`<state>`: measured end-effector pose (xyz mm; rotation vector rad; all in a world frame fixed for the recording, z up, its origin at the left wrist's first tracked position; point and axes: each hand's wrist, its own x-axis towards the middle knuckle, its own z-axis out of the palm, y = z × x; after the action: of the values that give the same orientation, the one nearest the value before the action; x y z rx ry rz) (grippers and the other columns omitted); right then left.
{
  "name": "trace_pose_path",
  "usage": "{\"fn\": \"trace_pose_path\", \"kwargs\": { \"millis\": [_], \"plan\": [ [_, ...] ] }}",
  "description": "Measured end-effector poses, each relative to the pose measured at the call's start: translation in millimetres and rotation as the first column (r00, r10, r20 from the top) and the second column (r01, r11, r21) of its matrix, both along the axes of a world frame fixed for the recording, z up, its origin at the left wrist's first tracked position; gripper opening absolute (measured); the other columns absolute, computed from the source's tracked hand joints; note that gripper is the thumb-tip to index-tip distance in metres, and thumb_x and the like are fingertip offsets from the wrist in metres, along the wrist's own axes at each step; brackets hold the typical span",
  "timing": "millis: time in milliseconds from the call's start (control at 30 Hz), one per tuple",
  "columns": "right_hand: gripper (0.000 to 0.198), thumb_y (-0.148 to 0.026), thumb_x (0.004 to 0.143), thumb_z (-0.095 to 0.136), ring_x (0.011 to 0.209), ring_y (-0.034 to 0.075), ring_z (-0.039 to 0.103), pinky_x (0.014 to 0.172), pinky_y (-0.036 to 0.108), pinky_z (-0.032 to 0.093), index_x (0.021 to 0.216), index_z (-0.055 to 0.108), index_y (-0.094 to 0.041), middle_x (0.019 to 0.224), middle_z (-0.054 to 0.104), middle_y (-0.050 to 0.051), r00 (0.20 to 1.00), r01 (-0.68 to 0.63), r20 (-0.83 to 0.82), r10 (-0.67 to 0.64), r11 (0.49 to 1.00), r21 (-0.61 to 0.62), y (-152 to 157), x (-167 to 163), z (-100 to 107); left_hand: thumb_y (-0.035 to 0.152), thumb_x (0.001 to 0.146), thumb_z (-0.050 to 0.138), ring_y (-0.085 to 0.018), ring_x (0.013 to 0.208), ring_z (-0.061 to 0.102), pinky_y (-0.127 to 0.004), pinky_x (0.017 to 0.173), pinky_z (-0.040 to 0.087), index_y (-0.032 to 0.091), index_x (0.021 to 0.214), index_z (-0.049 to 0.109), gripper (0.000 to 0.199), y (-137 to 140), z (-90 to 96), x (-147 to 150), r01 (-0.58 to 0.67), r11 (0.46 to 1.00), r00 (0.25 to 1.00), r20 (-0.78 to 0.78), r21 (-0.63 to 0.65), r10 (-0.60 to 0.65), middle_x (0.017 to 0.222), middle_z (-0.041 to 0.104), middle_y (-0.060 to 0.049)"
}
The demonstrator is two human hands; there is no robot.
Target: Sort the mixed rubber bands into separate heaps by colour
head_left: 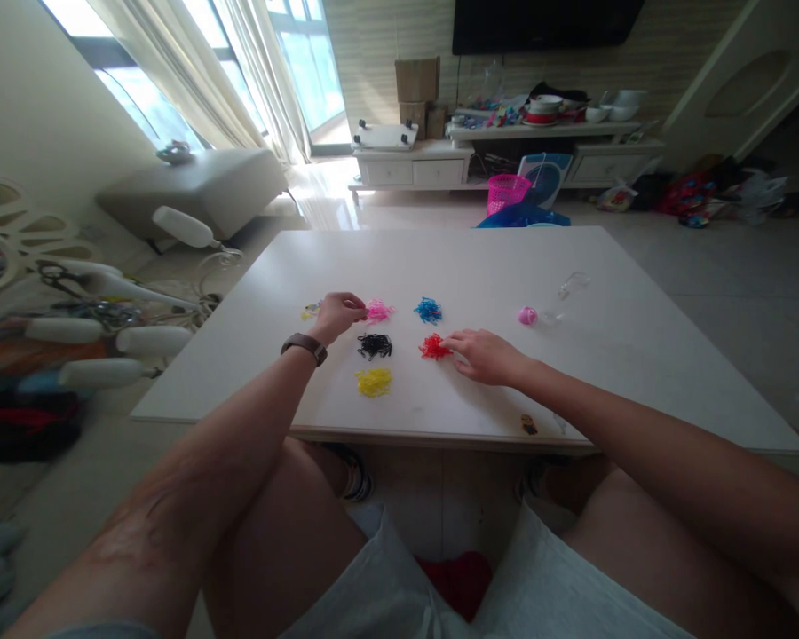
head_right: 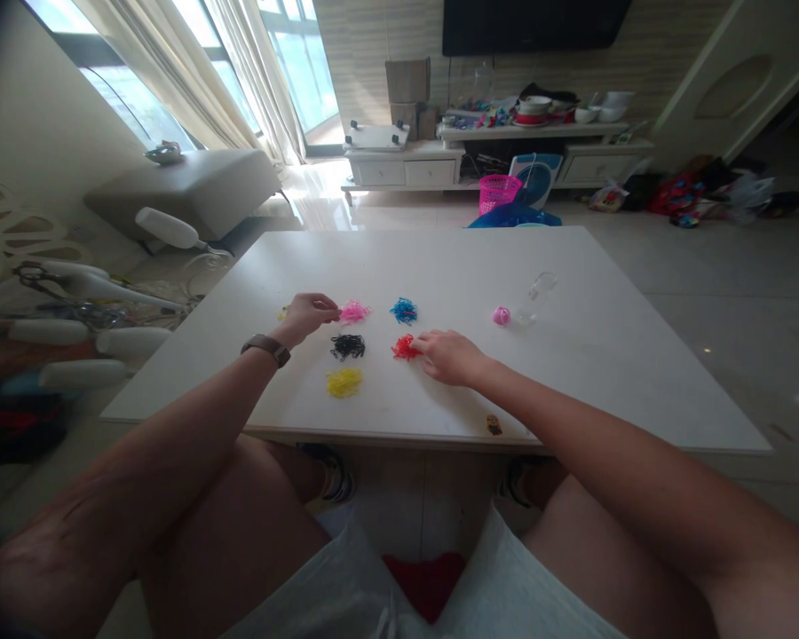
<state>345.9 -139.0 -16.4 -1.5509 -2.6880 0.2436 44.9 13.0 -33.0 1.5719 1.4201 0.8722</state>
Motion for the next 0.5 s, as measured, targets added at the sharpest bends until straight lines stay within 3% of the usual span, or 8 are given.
{"fn": "trace_pose_path", "kwargs": {
  "millis": [333,500],
  "plan": [
    [0.033,-0.021,0.092,0.06,0.117,0.026,0.062,0.098,0.036,0.046,0.125,0.064,-0.022,0.124,0.068,0.011,1.0,0.011,0.007,-0.011,1.0,0.029,-1.8,3.8,3.0,0.023,0.065,0.083,-0.018,0.067,0.064,-0.03,0.068,0.052,0.017,0.079,0.081,0.015,-3.5,8.7,8.9,-0.093,0.996,0.976,-0.199,-0.02,0.087,0.07,0.075,-0.006],
    [0.03,-0.021,0.092,0.059,0.117,0.026,0.062,0.096,0.036,0.045,0.121,0.065,-0.021,0.124,0.068,0.011,1.0,0.008,0.024,-0.009,0.999,0.033,-1.7,5.4,4.1,0.026,0.065,0.083,-0.021,0.079,0.068,-0.032,0.077,0.054,0.016,0.092,0.082,0.029,-3.1,7.2,10.9,-0.022,1.0,0.987,-0.161,-0.015,0.02,0.088,0.079,-0.009]
  ]
}}
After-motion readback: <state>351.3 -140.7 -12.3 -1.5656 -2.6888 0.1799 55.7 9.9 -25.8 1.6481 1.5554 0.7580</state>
